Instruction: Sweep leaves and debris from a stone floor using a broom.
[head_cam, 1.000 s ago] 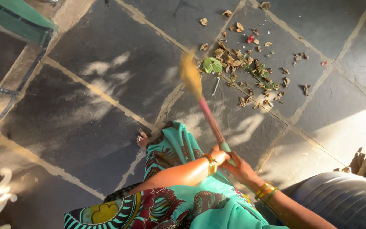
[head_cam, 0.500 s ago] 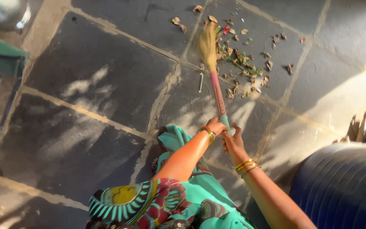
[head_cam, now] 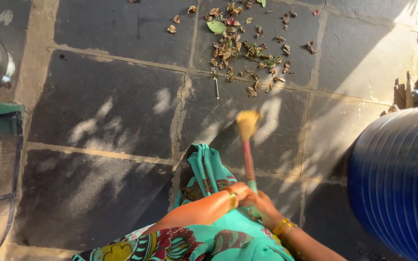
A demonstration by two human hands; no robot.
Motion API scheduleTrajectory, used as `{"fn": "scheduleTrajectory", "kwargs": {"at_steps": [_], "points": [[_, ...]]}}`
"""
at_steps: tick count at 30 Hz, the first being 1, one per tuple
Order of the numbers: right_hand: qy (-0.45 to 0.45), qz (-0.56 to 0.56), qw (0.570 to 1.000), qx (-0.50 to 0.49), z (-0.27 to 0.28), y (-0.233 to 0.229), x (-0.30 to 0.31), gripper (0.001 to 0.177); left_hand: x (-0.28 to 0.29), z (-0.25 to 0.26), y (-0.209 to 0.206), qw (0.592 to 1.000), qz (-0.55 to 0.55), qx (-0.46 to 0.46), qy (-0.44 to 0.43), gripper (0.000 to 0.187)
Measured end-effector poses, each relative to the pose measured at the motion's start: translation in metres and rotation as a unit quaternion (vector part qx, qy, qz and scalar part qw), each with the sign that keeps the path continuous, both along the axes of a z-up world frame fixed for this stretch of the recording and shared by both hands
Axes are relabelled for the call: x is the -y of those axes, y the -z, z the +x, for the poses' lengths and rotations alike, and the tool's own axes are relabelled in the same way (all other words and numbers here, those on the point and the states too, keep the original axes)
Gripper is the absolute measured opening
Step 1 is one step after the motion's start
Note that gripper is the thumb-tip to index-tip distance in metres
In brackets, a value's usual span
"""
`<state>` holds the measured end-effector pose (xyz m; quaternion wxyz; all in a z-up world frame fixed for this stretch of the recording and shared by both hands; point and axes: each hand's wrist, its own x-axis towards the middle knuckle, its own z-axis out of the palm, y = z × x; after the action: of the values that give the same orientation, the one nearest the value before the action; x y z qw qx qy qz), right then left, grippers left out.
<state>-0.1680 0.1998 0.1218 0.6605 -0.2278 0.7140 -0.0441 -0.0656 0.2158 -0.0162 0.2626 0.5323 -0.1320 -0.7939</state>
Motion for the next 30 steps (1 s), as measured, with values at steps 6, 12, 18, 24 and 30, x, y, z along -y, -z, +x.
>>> {"fn": "scheduleTrajectory", "kwargs": {"at_steps": [6, 12, 18, 24, 30], "points": [[-0.157, -0.049, 0.979, 0.122, 0.054, 0.081, 0.053, 0.004, 0.061, 0.069, 0.046, 0.998, 0.038, 0.022, -0.043, 0.031], [0.034, -0.13, 0.984, 0.114, 0.052, 0.048, 0.102, 0.026, 0.141, 0.084, -0.118, 0.992, 0.086, 0.036, -0.084, 0.029], [0.027, -0.22, 0.973, 0.069, 0.008, 0.012, 0.056, 0.07, 0.109, 0.001, -0.015, 0.965, -0.238, 0.08, 0.072, 0.033], [0.121, -0.087, 0.988, -0.031, 0.005, 0.022, 0.061, 0.033, 0.093, -0.038, 0.025, 0.996, -0.061, 0.029, 0.053, 0.016], [-0.015, 0.015, 1.0, 0.0, -0.005, 0.067, 0.136, 0.023, 0.146, -0.011, 0.019, 0.989, -0.061, 0.134, -0.004, 0.027]]}}
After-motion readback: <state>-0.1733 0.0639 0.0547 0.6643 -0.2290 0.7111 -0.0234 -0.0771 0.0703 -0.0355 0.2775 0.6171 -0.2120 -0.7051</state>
